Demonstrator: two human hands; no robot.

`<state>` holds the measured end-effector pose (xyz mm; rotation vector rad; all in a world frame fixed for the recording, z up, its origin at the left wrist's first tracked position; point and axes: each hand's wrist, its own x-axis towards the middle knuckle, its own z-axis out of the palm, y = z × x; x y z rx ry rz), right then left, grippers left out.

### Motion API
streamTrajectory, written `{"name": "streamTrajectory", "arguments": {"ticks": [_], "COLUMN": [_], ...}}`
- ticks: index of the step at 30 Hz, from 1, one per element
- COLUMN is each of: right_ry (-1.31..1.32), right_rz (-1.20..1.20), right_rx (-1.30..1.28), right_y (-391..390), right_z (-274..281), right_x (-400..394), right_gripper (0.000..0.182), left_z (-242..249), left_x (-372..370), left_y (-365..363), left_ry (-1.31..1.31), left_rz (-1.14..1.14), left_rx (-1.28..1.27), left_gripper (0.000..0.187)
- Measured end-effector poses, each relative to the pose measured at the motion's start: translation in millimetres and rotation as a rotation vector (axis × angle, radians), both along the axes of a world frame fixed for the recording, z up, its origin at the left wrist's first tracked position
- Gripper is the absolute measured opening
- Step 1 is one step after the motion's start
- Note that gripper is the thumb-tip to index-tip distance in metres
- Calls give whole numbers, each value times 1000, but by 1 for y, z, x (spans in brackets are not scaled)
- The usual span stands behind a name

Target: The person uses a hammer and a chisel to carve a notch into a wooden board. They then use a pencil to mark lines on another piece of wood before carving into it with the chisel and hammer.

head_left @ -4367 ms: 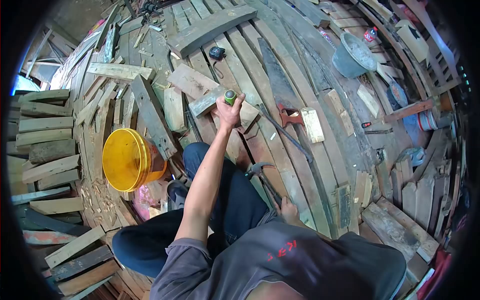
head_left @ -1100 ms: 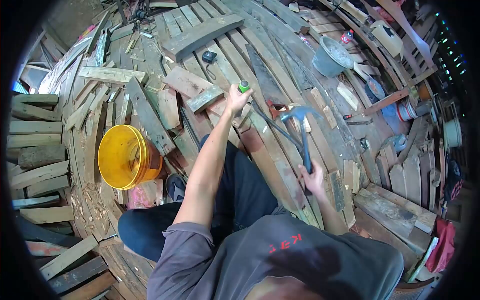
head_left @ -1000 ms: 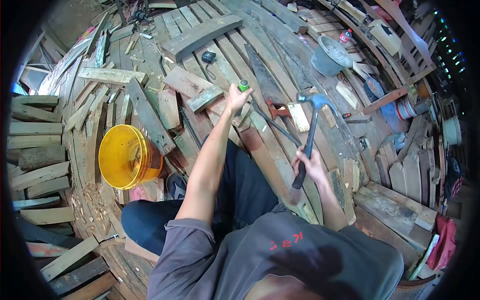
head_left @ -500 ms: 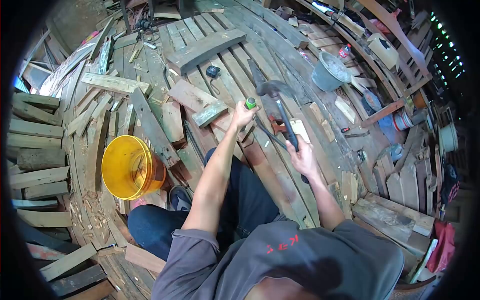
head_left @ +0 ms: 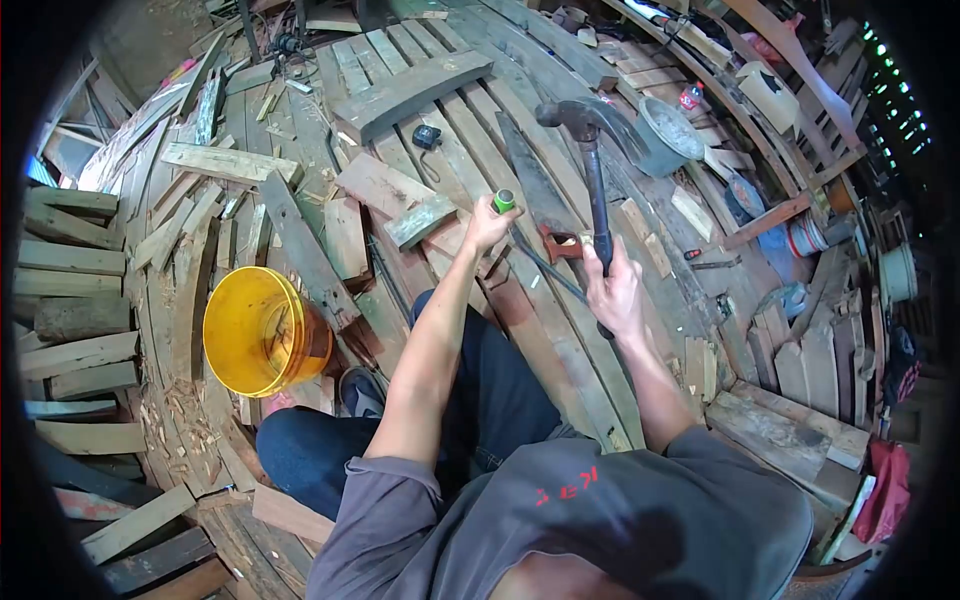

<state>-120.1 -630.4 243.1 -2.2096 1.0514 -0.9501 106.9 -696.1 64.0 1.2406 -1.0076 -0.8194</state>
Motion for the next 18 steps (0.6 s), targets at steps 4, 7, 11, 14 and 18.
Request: {"name": "streamTrajectory", "arguments": {"ticks": [4, 7, 11, 14, 18], "right_ry": [281, 401, 213, 87, 122], "right_rz": [13, 90, -12, -144, -224], "right_rx": [117, 217, 333, 696, 935], "right_y": [-7, -8, -3, 12, 15], "right_z": [-21, -19, -56, -66, -118], "right_x": [-7, -20, -42, -54, -95], "right_gripper": [23, 26, 29, 28, 28], "left_z": [3, -4, -4, -4, -6], "left_x": [-2, 0, -2, 3, 32], "left_y": [3, 2, 6, 11, 18], "left_ry": [-7, -60, -53, 16, 278], "left_rz": [2, 9, 18, 73, 204], "left_rx": [8, 11, -15, 1, -31], "left_gripper": [21, 21, 21, 20, 17]}}
